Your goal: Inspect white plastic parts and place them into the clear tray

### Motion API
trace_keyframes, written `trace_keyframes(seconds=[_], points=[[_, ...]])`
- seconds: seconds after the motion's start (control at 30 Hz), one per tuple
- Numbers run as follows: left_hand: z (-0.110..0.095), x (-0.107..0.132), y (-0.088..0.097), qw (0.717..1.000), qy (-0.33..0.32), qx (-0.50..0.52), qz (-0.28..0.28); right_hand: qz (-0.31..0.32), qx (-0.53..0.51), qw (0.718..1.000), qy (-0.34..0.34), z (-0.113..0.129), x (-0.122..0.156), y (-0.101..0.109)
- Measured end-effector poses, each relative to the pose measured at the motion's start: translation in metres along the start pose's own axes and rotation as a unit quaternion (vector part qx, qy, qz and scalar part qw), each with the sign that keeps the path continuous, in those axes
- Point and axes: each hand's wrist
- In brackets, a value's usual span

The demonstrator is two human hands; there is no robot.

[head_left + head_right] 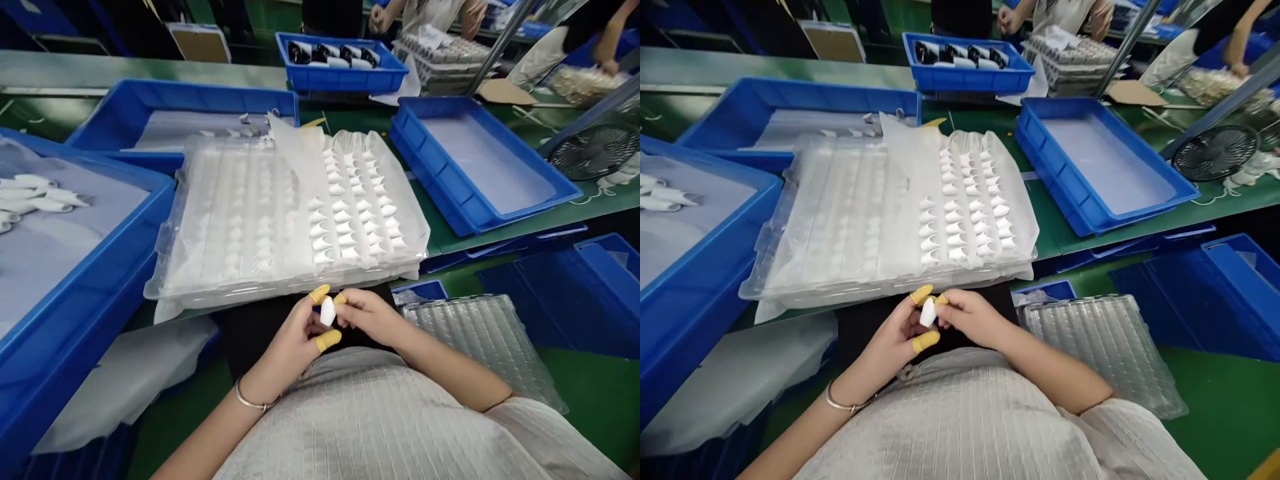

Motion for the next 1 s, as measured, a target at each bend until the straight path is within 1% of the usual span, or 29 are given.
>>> trace_keyframes(seconds=[0.1,0.23,0.3,0.4,0.5,0.7,0.77,0.87,0.93,1.0], points=[[-0.004,0.003,-0.003,0.998,-0.002,-0.055,-0.022,-0.012,-0.026,1.0,0.004,0.0,0.002,0.003],[-0.011,0.005,-0.008,0.997,0.003,-0.072,-0.035,-0.009,-0.036,0.999,0.004,-0.003,0.004,0.002],[-0.014,0.005,-0.011,0.994,0.002,-0.092,-0.054,-0.018,-0.024,0.999,0.014,-0.003,0.004,0.002],[-0.017,0.004,-0.014,0.987,-0.013,-0.136,-0.084,-0.047,0.017,0.998,0.044,-0.004,0.002,0.001],[-0.017,0.003,-0.015,0.978,-0.022,-0.185,-0.098,-0.059,0.031,0.997,0.043,-0.003,0.002,0.0],[-0.015,0.004,-0.012,0.977,-0.011,-0.196,-0.082,-0.047,0.022,0.999,0.002,-0.008,0.002,-0.003],[-0.017,0.005,-0.012,0.965,-0.018,-0.248,-0.085,-0.047,0.05,0.998,-0.01,-0.01,0.002,-0.005],[-0.021,0.006,-0.013,0.938,-0.041,-0.333,-0.087,-0.058,0.112,0.992,-0.018,-0.011,0.0,-0.008],[-0.021,0.007,-0.014,0.933,-0.049,-0.348,-0.083,-0.062,0.129,0.99,-0.005,-0.01,-0.001,-0.007],[-0.02,0.008,-0.013,0.937,-0.048,-0.339,-0.073,-0.062,0.106,0.992,0.005,-0.01,-0.003,-0.005]])
Point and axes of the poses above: each hand's wrist, its own x-axis away from the middle knuckle, its own y-axis out of the back of the hand, z = x × y, and after that the axes turned 5 degrees about y, right-handed
